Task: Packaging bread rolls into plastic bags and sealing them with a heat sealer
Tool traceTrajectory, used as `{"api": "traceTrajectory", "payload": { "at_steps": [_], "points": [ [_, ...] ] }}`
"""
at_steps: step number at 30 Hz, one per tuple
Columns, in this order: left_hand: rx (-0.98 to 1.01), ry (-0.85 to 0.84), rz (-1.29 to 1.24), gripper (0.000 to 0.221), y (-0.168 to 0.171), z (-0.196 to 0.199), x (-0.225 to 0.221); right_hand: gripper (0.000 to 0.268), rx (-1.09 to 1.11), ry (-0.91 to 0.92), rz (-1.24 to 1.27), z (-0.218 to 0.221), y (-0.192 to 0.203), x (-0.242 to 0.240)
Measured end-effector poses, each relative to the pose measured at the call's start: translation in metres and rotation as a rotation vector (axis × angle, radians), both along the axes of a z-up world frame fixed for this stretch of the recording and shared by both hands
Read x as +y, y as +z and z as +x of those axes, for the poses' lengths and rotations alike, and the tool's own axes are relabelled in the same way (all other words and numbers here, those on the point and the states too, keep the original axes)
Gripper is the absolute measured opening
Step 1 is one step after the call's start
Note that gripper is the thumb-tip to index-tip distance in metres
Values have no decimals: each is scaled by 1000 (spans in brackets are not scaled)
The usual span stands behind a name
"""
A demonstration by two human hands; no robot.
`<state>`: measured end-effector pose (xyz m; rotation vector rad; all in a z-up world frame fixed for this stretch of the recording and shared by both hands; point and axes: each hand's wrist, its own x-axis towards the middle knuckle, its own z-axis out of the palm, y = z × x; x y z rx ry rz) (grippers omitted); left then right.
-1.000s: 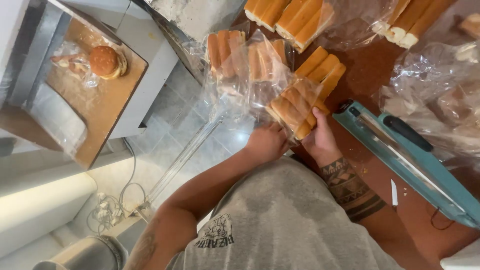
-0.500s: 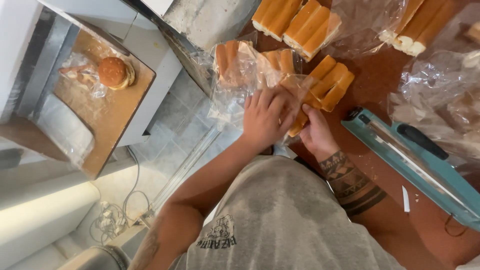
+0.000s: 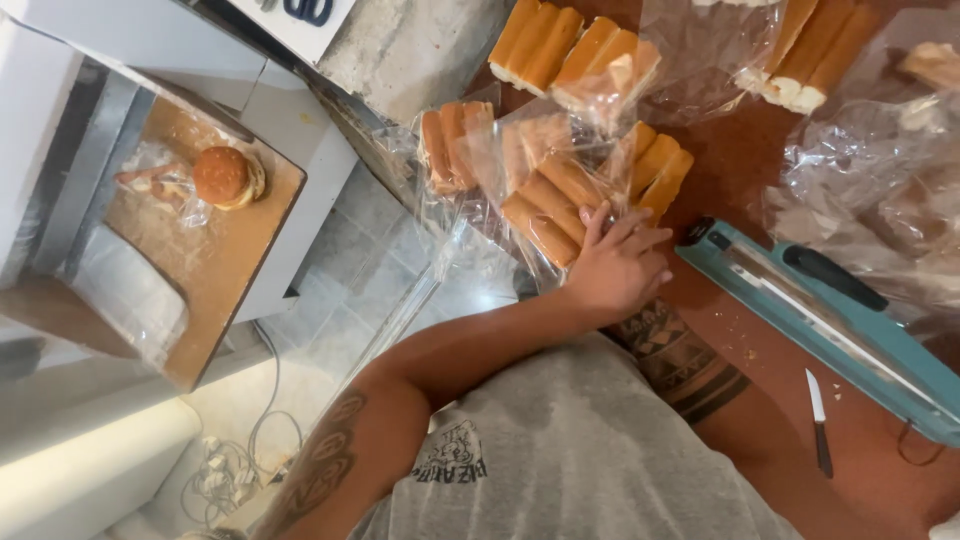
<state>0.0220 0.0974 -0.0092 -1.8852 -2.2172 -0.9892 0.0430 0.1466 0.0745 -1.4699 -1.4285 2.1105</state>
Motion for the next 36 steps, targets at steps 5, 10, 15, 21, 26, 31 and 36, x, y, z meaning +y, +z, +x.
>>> {"api": "traceTrajectory", "payload": {
  "at_steps": [5, 10, 15, 21, 26, 31, 36],
  "points": [
    [-261, 194, -2, 84, 53, -40, -59, 75, -181, 109, 206, -2, 57, 11],
    [-1824, 279, 103, 127, 50, -58, -64, 33, 462, -457, -250, -26, -22, 32],
    [-776, 199, -545, 36, 28, -40, -79, 40, 462, -552, -424, -34, 22, 16],
    [-474, -47, -394, 21, 15, -30, -88, 47, 478, -521, -440, -42, -19, 35],
    [-580, -158, -413, 20, 38, -44, -87, 54, 430, -492, -472, -49, 2, 34],
    [-613, -147, -440, 19, 33, -62, -90, 51, 436, -535, -483, -65, -12, 42],
    [-798, 278, -532, 30, 11, -110, -74, 46, 541, -594, -487, -116, -48, 89]
  ]
}}
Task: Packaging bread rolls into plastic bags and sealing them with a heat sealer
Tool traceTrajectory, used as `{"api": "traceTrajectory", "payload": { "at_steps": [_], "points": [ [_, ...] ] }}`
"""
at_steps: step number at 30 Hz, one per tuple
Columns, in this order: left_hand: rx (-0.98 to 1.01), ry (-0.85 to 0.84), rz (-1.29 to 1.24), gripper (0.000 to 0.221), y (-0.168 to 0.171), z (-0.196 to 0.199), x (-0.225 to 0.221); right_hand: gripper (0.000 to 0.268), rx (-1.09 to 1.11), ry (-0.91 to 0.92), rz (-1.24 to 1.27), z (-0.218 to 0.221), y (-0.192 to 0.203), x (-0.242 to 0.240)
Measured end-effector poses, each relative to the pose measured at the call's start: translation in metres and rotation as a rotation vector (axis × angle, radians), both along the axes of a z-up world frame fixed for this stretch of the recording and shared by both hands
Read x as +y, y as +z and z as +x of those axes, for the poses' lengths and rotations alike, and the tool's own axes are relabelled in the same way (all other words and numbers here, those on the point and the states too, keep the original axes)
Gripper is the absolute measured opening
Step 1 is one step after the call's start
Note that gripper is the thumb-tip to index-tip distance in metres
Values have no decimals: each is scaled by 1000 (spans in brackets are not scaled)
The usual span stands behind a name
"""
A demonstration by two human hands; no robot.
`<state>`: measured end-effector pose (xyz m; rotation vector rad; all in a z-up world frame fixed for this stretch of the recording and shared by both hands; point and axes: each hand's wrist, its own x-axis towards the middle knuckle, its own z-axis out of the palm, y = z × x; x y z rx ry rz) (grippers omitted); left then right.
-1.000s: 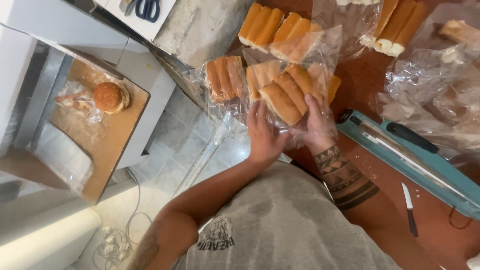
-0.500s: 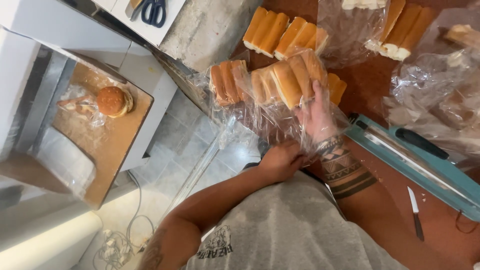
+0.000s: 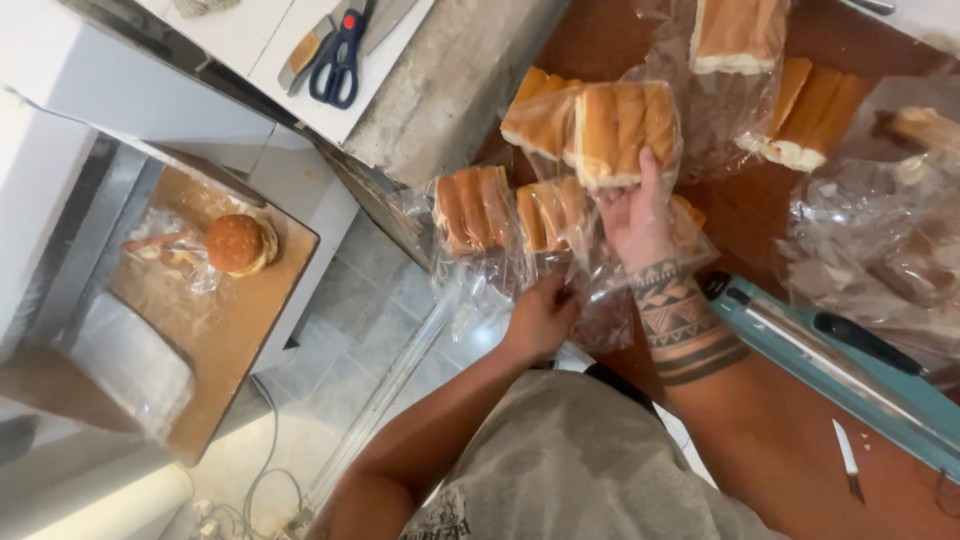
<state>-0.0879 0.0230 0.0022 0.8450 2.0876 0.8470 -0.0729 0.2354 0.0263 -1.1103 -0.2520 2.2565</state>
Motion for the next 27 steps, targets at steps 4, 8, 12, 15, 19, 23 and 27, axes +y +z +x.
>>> {"api": "traceTrajectory", "payload": {
  "at_steps": [4, 8, 12, 15, 19, 23, 27],
  "points": [
    [-168, 205, 117, 22, -3, -41, 40, 59, -80, 27, 72, -59, 19, 44],
    [-689, 250, 495, 39, 0, -64, 53, 48, -376, 55, 127, -108, 51, 87],
    [-694, 97, 205, 59, 43, -77, 0, 55, -404, -74, 143, -135, -12, 156],
    [-716, 321, 204, 28, -11, -67, -67, 92, -482, 119, 42, -125, -40, 190],
    [-845, 739, 76, 36, -3, -64, -120, 79, -207, -19, 303, -123, -91, 210],
    [-810, 860, -41, 27, -1, -65, -142, 35, -273, -28, 265, -110, -118, 210],
    [-729, 804, -54, 33, 19, -75, -124, 24, -354, 17, 236, -94, -120, 172]
  ]
}}
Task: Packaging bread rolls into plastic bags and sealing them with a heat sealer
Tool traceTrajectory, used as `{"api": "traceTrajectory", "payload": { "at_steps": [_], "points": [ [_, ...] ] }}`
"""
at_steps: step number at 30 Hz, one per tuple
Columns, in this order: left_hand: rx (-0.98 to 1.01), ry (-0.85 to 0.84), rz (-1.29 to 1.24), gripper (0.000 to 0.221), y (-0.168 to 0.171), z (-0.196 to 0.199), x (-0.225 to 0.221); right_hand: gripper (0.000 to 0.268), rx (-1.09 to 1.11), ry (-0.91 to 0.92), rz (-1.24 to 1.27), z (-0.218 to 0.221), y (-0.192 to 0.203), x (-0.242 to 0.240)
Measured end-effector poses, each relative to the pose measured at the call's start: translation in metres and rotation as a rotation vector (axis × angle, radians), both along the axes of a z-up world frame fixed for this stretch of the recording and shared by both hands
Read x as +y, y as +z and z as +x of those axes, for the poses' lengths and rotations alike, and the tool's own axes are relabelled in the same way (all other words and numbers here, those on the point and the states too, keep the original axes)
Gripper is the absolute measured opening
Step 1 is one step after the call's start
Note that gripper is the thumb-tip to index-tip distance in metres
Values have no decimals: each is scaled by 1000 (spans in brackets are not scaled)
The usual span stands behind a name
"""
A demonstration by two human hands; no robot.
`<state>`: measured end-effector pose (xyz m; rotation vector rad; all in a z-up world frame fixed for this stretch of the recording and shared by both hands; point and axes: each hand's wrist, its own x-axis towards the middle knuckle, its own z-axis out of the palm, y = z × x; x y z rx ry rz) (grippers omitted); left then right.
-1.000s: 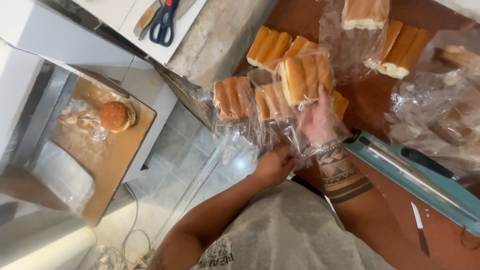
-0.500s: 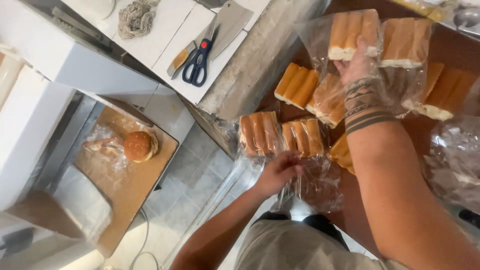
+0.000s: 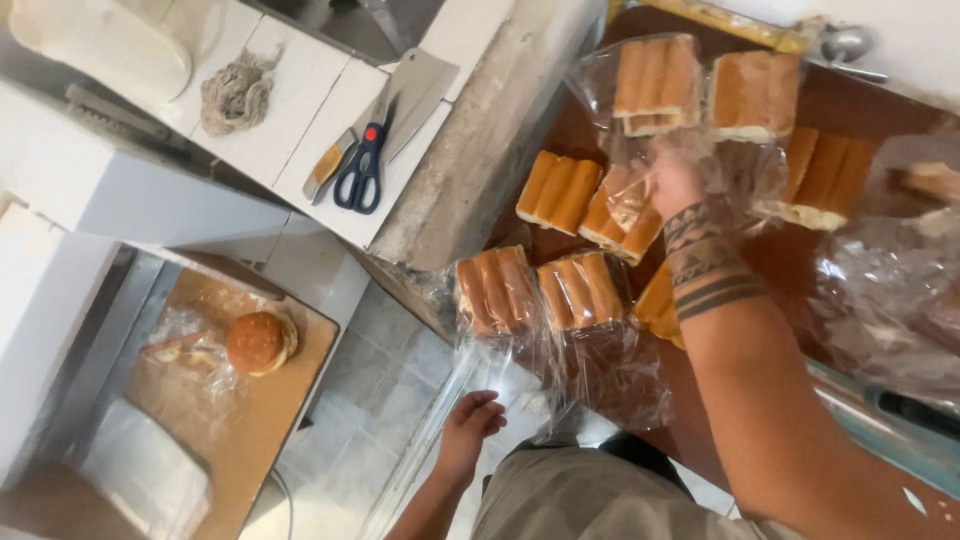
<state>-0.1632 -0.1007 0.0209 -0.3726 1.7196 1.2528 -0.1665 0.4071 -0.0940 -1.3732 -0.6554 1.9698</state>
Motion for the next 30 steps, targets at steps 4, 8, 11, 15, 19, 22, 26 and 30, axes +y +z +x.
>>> {"api": "traceTrajectory", "payload": {
  "at_steps": [4, 8, 11, 15, 19, 22, 26, 30],
  "points": [
    [93, -135, 37, 33, -25, -12, 3, 10, 181, 12, 211, 72, 68, -103],
    [141, -107, -7, 31, -35, -8, 0, 42, -33, 328, 377, 173, 105, -200],
    [193, -150, -16, 29, -52, -1, 4, 32, -160, 515, 759, 245, 177, -208],
    [257, -275, -101, 28, -12, 31, 35, 22, -479, 442, 1193, 342, 238, -166],
    [283, -296, -47, 24, -14, 68, 54, 15, -824, 184, 1147, 448, 200, -83],
    [321, -348, 4, 27, -9, 96, 66, 27, -1120, 146, 1063, 524, 145, -21],
    [372, -377, -15, 25, -9, 136, 70, 24, -1408, 148, 1133, 559, 120, 21],
    [410, -419, -112, 22, 5, 169, 75, 16, -1427, 218, 1478, 504, 150, 26]
  ]
}}
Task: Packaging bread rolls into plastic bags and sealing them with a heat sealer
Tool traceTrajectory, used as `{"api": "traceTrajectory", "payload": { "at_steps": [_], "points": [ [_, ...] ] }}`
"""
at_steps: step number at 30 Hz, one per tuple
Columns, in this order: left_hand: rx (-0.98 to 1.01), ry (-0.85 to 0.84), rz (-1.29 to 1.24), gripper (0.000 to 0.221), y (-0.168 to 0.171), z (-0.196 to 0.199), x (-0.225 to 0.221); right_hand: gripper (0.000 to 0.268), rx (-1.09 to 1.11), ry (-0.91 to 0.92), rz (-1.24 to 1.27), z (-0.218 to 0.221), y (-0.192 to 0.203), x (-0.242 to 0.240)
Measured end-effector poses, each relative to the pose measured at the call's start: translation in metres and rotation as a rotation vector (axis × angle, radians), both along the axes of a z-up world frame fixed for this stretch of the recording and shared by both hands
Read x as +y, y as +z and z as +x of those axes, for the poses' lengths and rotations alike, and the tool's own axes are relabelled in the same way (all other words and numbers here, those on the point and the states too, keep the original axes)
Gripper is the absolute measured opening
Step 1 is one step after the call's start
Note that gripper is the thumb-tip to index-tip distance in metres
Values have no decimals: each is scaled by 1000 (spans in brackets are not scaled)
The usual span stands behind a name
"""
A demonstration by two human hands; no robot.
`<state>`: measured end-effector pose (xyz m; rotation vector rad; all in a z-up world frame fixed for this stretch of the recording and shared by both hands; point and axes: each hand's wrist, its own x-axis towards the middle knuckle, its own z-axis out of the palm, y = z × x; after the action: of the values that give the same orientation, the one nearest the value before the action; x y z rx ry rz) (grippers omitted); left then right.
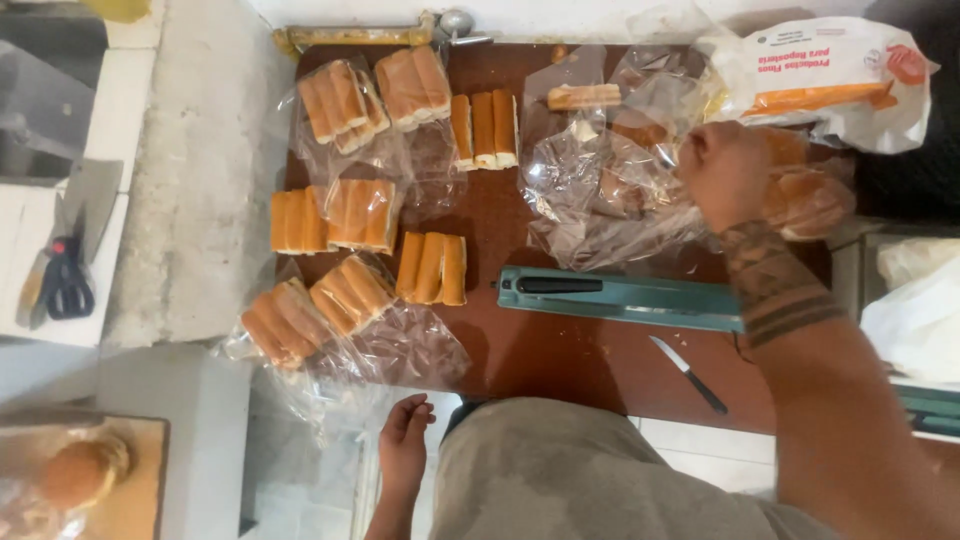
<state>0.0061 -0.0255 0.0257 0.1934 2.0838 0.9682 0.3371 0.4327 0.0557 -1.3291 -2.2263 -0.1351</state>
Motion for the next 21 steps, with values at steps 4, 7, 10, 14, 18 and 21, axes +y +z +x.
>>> {"api": "traceTrajectory", "payload": {
  "at_steps": [4, 7, 10, 14, 18, 21],
  "points": [
    [34, -5, -35, 27, 16, 28, -1, 16, 80, 14, -114, -64, -52, 52],
    [68, 25, -29, 26, 11, 43, -16, 28, 57, -91, -336, -105, -79, 81],
    [98, 66, -25, 42, 15, 58, -32, 51, 94, -397, -551, -135, -80, 90],
    [135, 121, -171, 54, 20, 72, -49, 28, 23, -344, -743, -144, -120, 110],
    [157, 131, -100, 51, -6, 73, -66, 14, 611, -55, -990, -153, -41, 75],
    [160, 92, -9, 41, -3, 59, -45, 7, 1081, 80, -1138, -145, 12, 66]
  ]
}}
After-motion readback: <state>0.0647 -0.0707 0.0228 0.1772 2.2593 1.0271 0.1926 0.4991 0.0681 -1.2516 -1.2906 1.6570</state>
